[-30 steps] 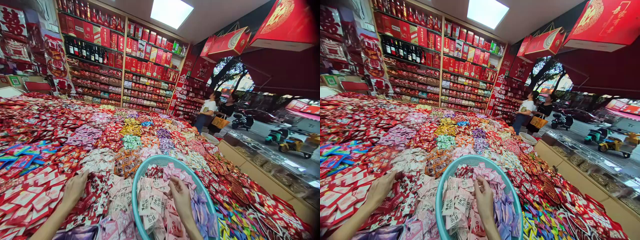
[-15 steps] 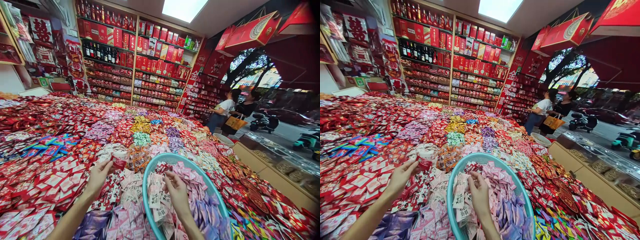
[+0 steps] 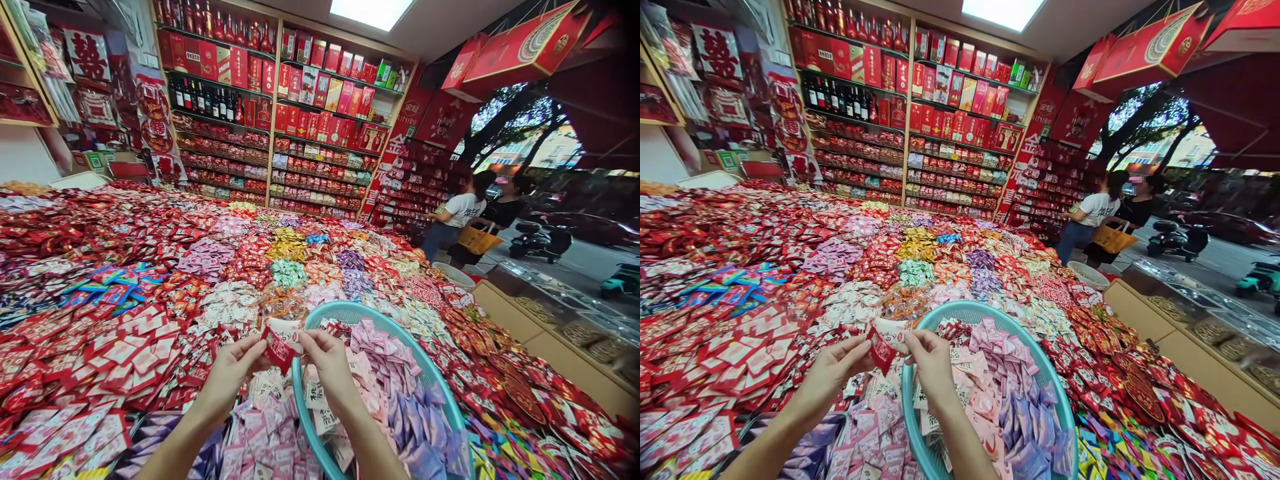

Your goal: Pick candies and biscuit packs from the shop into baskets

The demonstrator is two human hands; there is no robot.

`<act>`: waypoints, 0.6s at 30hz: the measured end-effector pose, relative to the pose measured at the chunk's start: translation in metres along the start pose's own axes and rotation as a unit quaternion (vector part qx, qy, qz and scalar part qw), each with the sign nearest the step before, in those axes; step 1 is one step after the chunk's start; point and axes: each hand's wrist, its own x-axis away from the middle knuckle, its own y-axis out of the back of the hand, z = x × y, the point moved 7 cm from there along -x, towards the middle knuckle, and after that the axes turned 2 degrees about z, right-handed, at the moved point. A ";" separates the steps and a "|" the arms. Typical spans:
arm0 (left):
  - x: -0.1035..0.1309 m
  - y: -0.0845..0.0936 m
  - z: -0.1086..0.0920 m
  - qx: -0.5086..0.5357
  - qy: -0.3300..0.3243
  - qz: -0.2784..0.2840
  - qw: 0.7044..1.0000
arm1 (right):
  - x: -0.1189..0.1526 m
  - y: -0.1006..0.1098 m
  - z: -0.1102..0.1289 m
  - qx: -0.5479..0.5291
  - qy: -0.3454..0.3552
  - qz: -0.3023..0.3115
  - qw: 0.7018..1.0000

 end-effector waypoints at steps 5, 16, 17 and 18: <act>0.001 0.060 0.042 0.103 0.049 -0.151 0.982 | -0.003 0.003 -0.019 -0.010 -0.047 -0.012 0.999; -0.107 0.154 0.051 0.079 0.058 -0.290 0.952 | 0.015 0.026 -0.020 -0.007 -0.050 -0.037 0.998; -0.113 0.155 0.051 0.075 0.066 -0.294 0.951 | 0.016 0.028 -0.019 -0.008 -0.050 -0.040 0.998; -0.117 0.154 0.052 0.071 0.071 -0.298 0.949 | 0.017 0.031 -0.019 -0.007 -0.049 -0.045 0.998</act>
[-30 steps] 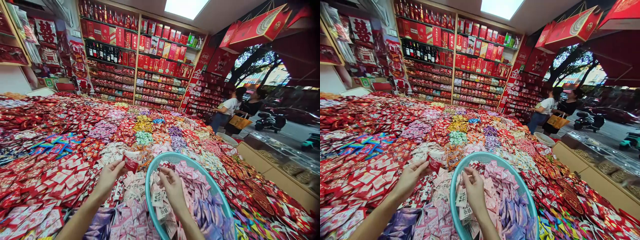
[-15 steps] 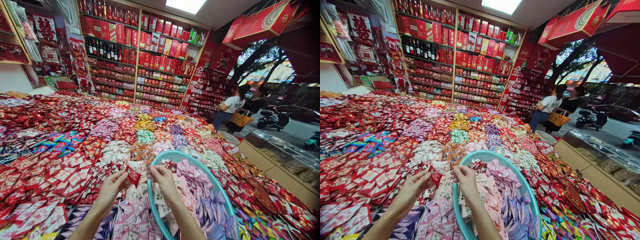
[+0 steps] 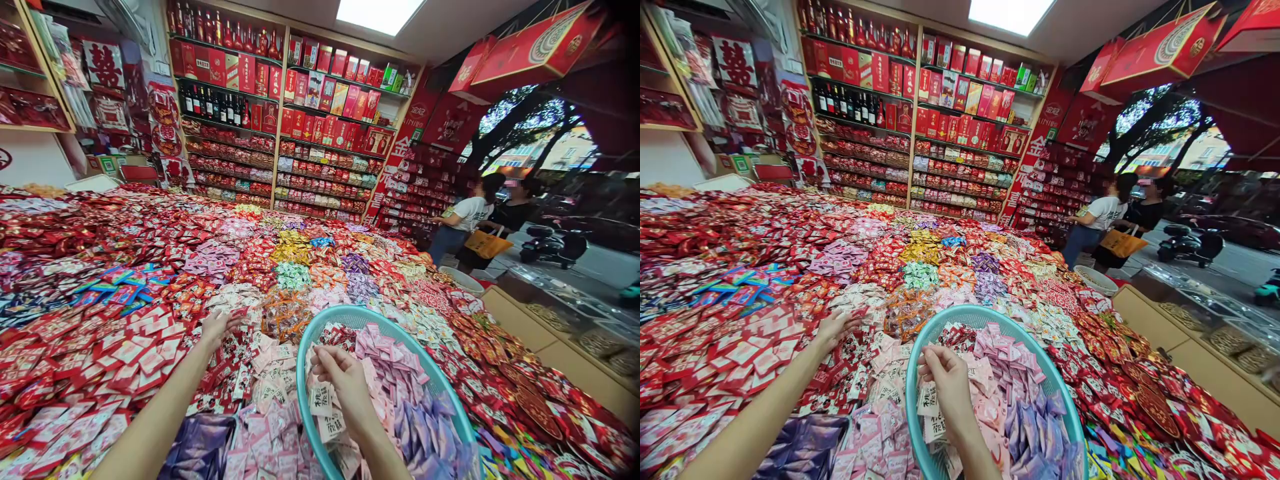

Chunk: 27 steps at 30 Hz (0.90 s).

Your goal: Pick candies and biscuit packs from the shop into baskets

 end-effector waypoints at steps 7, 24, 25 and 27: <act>0.061 -0.021 0.001 0.023 -0.038 0.071 0.996 | 0.007 -0.002 0.002 0.014 0.013 -0.010 1.000; 0.204 -0.063 -0.006 0.004 -0.131 0.276 0.952 | 0.035 -0.043 -0.008 -0.135 -0.095 0.080 0.983; 0.204 -0.063 -0.003 0.005 -0.102 0.273 0.957 | 0.034 -0.040 -0.006 -0.103 -0.072 0.068 0.990; 0.204 -0.064 0.002 -0.013 -0.077 0.276 0.958 | 0.033 -0.038 -0.005 -0.052 -0.042 0.060 0.996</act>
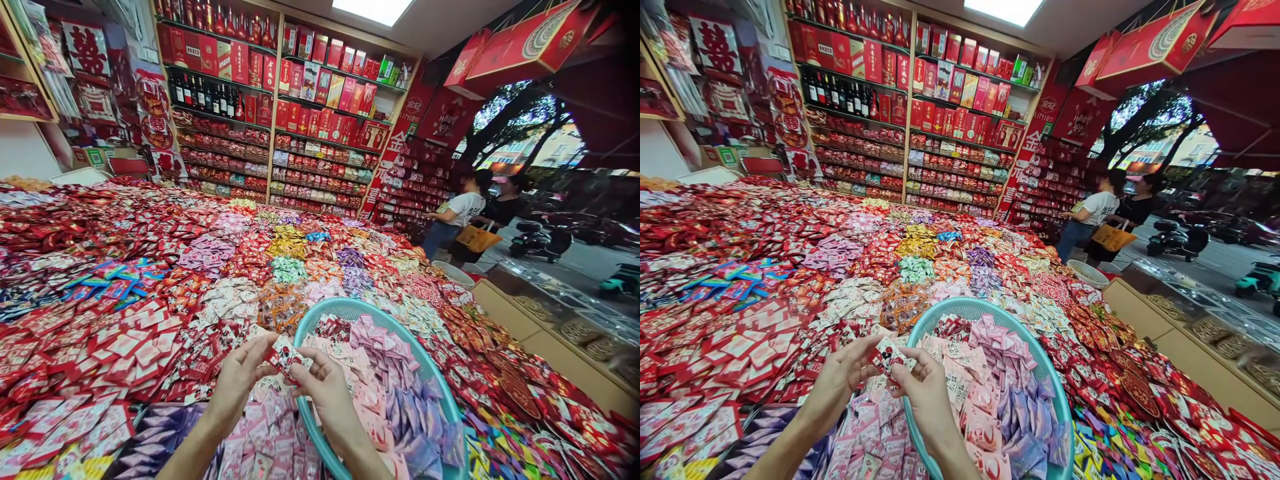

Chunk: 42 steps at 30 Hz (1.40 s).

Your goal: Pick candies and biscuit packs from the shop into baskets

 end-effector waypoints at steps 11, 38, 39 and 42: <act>0.003 -0.002 0.005 -0.045 0.011 -0.007 0.999 | 0.006 0.012 0.011 0.044 0.067 -0.027 0.996; 0.003 -0.042 0.014 0.088 -0.020 -0.024 0.996 | 0.007 0.029 0.022 0.006 0.066 -0.037 0.997; 0.003 -0.044 0.014 0.092 -0.021 -0.023 0.995 | 0.006 0.029 0.023 0.009 0.072 -0.038 0.997; 0.004 -0.048 0.013 0.095 -0.026 -0.015 0.995 | 0.006 0.028 0.026 0.029 0.090 -0.047 0.994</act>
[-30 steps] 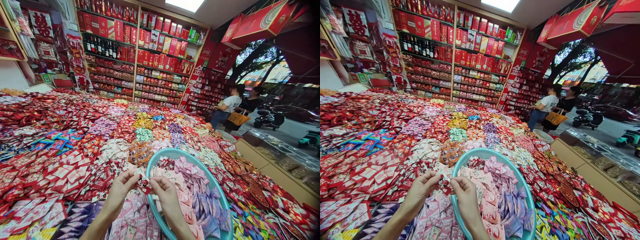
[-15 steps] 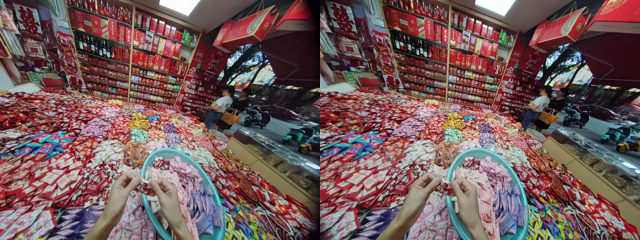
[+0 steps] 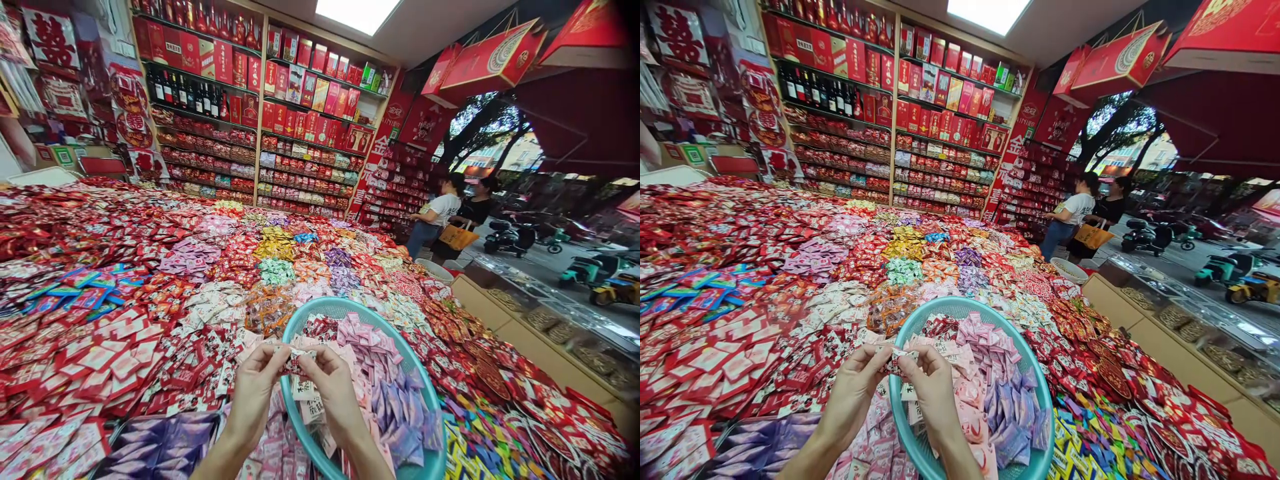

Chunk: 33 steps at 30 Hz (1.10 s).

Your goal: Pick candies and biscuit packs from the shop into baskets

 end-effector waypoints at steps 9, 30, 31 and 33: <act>0.003 -0.005 0.009 -0.027 0.016 0.020 0.999 | 0.001 0.006 0.007 0.006 -0.005 -0.024 1.000; -0.007 -0.030 0.013 -0.037 0.009 0.026 0.999 | -0.009 0.026 0.006 -0.110 0.004 -0.062 0.992; -0.007 -0.030 0.010 -0.031 0.008 0.016 0.999 | -0.010 0.028 0.006 -0.104 0.004 -0.072 0.992; -0.006 -0.031 0.006 -0.020 0.003 -0.004 1.000 | -0.012 0.031 0.005 -0.093 0.008 -0.087 0.992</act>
